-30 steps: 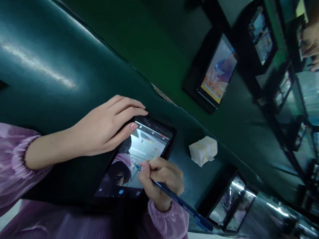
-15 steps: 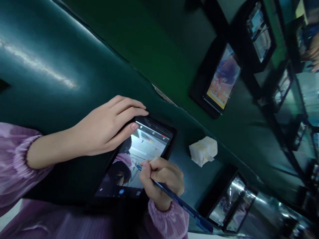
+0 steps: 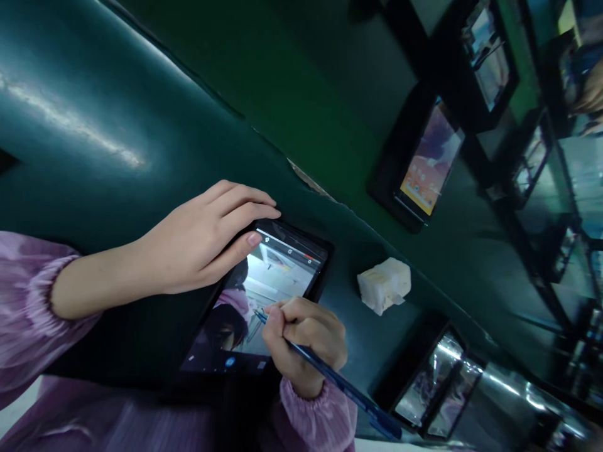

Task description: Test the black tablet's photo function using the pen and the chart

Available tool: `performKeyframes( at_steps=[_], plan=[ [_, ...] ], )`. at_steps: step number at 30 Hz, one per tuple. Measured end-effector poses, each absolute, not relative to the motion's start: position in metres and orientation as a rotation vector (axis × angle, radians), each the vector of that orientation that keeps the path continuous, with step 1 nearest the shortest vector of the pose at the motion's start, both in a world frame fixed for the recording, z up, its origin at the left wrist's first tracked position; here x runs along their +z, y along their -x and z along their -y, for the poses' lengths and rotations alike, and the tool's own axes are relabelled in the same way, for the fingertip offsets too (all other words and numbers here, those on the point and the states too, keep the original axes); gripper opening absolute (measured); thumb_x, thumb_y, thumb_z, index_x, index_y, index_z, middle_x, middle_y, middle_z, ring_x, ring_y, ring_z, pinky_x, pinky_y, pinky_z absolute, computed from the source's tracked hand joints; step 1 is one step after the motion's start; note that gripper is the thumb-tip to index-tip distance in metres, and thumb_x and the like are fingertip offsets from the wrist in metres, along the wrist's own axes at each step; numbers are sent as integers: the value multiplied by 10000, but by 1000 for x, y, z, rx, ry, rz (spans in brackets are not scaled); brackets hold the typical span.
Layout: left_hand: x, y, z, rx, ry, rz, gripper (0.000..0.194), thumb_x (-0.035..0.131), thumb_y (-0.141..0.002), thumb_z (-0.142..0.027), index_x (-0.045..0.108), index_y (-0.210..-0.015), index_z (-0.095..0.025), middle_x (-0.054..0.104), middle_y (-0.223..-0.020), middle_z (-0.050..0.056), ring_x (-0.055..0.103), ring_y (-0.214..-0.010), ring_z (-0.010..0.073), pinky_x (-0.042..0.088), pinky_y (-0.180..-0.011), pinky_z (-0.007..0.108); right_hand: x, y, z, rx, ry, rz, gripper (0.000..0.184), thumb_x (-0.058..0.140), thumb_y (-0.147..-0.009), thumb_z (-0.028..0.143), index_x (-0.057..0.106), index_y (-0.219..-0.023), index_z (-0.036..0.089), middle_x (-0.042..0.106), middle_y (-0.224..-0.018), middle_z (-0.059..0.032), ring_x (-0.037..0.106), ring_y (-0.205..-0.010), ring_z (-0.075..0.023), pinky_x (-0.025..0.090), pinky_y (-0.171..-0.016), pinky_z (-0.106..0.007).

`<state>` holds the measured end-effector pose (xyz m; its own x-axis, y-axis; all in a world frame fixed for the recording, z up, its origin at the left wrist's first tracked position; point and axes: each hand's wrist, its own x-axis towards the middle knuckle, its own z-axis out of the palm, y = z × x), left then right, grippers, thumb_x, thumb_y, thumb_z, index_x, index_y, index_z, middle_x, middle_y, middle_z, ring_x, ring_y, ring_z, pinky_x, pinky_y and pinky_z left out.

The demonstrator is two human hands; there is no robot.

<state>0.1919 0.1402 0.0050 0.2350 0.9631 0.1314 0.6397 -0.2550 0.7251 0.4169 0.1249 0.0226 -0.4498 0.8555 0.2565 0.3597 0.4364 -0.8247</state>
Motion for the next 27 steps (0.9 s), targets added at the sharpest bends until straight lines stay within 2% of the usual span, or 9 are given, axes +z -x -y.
performKeyframes(
  at_steps=[9, 17, 27],
  plan=[
    [5, -192, -140, 795, -1982, -1457, 369, 400, -1081, -293, 579, -1355, -123, 622, -1375, 116, 535, -1280, 267, 434, -1081, 419, 23, -416, -126, 933, 1022, 2011, 392, 639, -766, -2, 337, -661, 223, 493, -569, 99, 599, -425, -103, 539, -451, -198],
    [5, -192, -140, 810, -1993, -1456, 370, 396, -1079, -289, 579, -1355, -123, 626, -1363, 114, 542, -1269, 271, 438, -1076, 421, 21, -417, -125, 920, 1005, 1989, 402, 638, -767, -54, 352, -649, 202, 501, -593, 99, 629, -454, -93, 535, -461, -177],
    [3, -191, -140, 798, -1982, -1457, 373, 395, -1084, -292, 577, -1363, -124, 614, -1378, 106, 530, -1285, 257, 422, -1088, 410, 20, -416, -125, 936, 1009, 1957, 402, 651, -773, -27, 348, -650, 207, 486, -592, 102, 606, -436, -90, 533, -448, -183]
  ],
)
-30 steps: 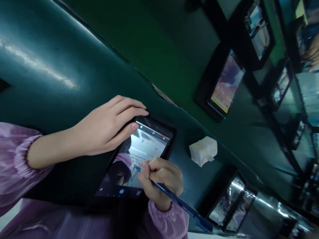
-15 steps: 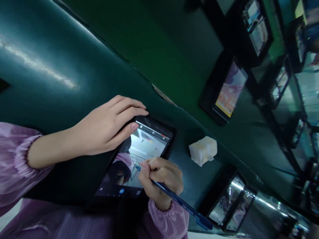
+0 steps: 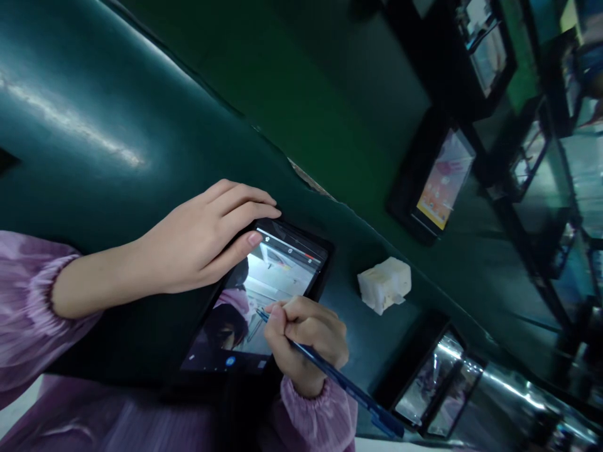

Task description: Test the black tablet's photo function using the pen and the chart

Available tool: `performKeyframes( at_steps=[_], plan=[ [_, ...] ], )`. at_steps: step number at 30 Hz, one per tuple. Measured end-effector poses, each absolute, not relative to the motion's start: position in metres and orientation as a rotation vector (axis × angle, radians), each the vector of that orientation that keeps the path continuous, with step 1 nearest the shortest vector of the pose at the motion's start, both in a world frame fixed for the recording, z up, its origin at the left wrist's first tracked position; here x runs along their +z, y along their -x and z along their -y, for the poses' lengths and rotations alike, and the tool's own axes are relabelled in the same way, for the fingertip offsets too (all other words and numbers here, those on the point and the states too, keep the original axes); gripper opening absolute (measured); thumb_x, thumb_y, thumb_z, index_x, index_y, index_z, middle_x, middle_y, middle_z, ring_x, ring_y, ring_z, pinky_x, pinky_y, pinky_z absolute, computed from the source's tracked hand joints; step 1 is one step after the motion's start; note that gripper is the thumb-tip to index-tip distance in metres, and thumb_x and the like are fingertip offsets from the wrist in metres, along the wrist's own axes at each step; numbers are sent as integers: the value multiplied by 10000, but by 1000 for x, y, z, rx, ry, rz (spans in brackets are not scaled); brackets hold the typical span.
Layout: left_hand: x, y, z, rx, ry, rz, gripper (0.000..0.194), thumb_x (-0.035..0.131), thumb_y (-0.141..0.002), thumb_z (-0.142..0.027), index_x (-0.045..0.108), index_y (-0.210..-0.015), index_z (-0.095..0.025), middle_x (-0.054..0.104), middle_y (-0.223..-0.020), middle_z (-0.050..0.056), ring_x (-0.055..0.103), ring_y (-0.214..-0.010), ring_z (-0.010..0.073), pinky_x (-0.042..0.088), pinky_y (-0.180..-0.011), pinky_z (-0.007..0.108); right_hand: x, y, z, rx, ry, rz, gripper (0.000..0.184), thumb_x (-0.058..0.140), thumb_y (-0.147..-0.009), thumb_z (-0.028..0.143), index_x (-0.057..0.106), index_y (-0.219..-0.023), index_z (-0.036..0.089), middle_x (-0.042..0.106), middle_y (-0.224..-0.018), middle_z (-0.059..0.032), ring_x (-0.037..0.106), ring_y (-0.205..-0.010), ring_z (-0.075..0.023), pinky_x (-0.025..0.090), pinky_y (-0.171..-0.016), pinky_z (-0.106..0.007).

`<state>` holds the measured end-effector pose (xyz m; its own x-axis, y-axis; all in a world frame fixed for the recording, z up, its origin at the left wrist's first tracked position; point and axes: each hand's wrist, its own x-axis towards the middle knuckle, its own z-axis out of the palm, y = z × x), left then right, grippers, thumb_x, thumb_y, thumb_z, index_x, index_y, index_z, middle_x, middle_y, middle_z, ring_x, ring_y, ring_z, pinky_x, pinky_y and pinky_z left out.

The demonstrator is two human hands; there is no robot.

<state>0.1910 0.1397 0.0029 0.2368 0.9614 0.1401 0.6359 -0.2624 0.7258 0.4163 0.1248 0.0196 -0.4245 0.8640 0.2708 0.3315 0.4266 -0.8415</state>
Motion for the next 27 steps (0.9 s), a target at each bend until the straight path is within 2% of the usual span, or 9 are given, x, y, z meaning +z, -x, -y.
performKeyframes(
  at_steps=[27],
  plan=[
    [4, -192, -140, 804, -1994, -1456, 367, 402, -1081, -279, 584, -1355, -118, 621, -1368, 105, 537, -1277, 256, 439, -1075, 406, 16, -416, -124, 919, 978, 1950, 408, 611, -800, -47, 338, -644, 212, 447, -572, 100, 558, -431, -65, 500, -454, -166]
  ],
)
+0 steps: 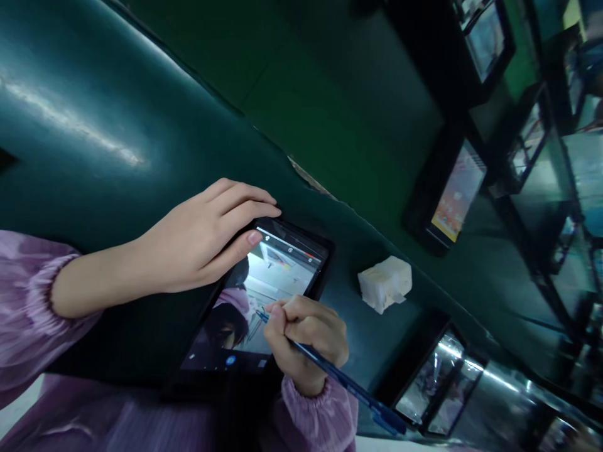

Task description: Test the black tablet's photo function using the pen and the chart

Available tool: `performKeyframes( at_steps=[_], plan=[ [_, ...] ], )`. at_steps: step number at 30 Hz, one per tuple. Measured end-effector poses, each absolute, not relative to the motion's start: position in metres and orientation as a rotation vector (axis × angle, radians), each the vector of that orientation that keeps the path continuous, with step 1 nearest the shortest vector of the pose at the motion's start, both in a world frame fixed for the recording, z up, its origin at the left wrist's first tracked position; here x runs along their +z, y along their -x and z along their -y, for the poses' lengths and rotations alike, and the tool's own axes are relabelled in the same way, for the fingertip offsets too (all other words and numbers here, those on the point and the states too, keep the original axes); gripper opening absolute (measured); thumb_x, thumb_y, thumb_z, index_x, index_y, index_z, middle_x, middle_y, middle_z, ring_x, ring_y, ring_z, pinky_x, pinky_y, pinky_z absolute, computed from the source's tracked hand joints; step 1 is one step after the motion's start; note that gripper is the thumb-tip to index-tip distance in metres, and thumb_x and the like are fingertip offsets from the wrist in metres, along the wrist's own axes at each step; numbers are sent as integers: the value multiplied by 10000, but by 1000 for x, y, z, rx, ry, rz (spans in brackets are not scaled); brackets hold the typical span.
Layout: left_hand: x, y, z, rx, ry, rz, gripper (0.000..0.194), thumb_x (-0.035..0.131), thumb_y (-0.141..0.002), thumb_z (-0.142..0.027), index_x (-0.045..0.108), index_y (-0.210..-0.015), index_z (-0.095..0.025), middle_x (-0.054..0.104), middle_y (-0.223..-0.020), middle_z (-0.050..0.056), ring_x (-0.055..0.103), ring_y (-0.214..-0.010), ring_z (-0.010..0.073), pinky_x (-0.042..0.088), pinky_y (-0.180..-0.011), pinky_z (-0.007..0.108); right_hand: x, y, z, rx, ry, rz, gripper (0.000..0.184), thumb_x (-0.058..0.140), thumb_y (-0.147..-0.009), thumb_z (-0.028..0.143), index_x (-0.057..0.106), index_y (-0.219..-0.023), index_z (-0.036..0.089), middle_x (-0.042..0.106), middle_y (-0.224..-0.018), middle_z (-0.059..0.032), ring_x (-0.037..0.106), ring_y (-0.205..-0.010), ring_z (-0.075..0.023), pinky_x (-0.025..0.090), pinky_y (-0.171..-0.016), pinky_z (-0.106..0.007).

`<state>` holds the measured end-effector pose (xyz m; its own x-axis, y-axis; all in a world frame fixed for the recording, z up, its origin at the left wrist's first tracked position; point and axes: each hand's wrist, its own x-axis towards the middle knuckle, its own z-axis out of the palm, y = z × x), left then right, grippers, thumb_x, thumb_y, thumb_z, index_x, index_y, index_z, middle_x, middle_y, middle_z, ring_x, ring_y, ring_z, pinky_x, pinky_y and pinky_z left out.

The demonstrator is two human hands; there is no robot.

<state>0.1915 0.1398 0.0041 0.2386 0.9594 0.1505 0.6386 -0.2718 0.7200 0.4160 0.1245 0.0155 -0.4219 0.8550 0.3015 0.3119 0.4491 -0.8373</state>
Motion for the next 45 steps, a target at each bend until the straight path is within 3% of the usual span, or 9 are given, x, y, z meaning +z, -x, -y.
performKeyframes(
  at_steps=[45],
  plan=[
    [6, -191, -140, 781, -1971, -1475, 375, 383, -1077, -322, 579, -1352, -160, 635, -1378, 105, 555, -1278, 280, 470, -1071, 459, 21, -417, -126, 999, 980, 1943, 426, 631, -784, -48, 334, -638, 219, 440, -561, 103, 597, -446, -89, 528, -460, -179]
  ],
)
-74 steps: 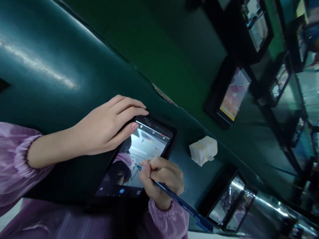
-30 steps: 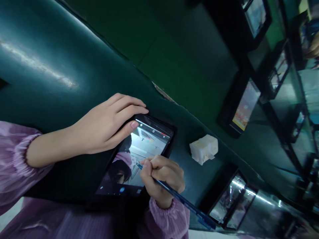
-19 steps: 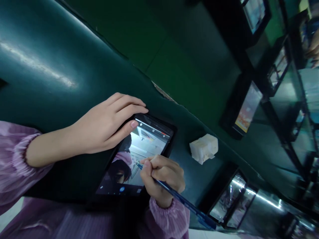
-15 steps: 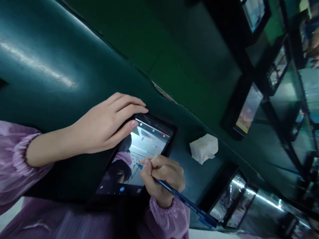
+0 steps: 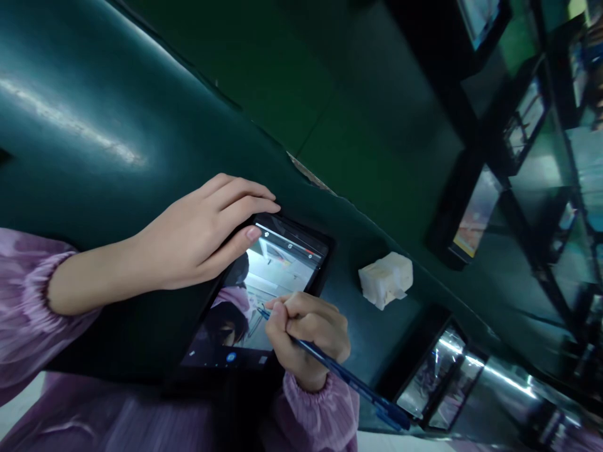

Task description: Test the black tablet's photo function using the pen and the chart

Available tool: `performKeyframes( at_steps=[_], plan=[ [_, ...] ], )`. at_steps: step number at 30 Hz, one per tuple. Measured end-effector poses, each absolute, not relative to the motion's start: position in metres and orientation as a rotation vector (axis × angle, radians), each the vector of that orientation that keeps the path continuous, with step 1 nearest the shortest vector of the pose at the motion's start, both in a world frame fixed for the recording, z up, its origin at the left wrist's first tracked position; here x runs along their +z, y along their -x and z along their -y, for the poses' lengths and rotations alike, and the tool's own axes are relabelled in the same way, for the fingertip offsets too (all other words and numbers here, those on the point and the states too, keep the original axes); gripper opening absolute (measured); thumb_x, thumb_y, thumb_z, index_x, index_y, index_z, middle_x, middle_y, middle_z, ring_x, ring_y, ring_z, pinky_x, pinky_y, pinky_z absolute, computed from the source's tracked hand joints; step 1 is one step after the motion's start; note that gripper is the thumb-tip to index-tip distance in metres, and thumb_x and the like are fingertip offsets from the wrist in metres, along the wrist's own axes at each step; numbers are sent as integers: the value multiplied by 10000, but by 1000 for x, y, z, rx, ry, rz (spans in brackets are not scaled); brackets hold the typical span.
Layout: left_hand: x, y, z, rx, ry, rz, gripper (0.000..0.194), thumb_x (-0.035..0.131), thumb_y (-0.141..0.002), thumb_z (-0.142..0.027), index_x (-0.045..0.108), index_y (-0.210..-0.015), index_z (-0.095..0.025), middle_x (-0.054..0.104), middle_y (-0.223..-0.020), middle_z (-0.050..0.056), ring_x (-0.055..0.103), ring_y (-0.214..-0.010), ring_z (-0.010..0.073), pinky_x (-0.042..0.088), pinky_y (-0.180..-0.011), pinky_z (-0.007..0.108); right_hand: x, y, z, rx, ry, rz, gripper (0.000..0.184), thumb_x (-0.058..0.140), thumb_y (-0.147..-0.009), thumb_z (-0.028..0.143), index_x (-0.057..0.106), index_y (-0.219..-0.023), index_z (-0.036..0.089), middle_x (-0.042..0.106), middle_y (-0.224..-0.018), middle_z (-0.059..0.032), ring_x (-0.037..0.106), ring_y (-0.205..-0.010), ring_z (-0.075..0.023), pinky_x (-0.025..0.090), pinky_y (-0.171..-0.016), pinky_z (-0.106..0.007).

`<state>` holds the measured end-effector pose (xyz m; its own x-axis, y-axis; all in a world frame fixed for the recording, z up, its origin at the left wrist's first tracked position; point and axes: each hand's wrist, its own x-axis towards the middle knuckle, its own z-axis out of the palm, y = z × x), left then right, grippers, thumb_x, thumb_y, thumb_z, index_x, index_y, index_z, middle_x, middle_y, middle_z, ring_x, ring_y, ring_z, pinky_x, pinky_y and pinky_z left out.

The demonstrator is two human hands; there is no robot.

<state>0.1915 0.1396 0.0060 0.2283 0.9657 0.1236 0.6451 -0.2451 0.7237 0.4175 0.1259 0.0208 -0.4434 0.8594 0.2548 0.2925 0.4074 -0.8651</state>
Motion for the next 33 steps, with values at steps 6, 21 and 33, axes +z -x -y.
performKeyframes(
  at_steps=[6, 21, 33],
  plan=[
    [6, -191, -143, 782, -1971, -1481, 377, 390, -1071, -310, 582, -1351, -145, 630, -1375, 127, 561, -1283, 292, 465, -1087, 473, 18, -417, -125, 973, 973, 1941, 426, 619, -789, -43, 315, -630, 209, 426, -552, 101, 570, -423, -74, 486, -440, -164],
    [26, -191, -29, 528, -2974, -739, 231, 569, -977, -414, 764, -1093, -367, 755, -1218, -168, 747, -1013, 82, 639, -760, 162, 50, -486, -156, 1120, 969, 1118, 252, 637, -1021, 510, 573, -938, 281, 307, -642, 98, 134, -393, -70, 227, -339, -156],
    [4, -195, 23, 441, -2728, -1337, 826, 633, -890, -604, 325, -1608, -337, 705, -1363, 28, 427, -1500, 243, 554, -1056, 466, 80, -543, -148, 854, 796, 1137, 210, 811, -905, 432, 672, -870, 279, 289, -581, 83, 171, -439, -106, 221, -414, -243]
  ],
)
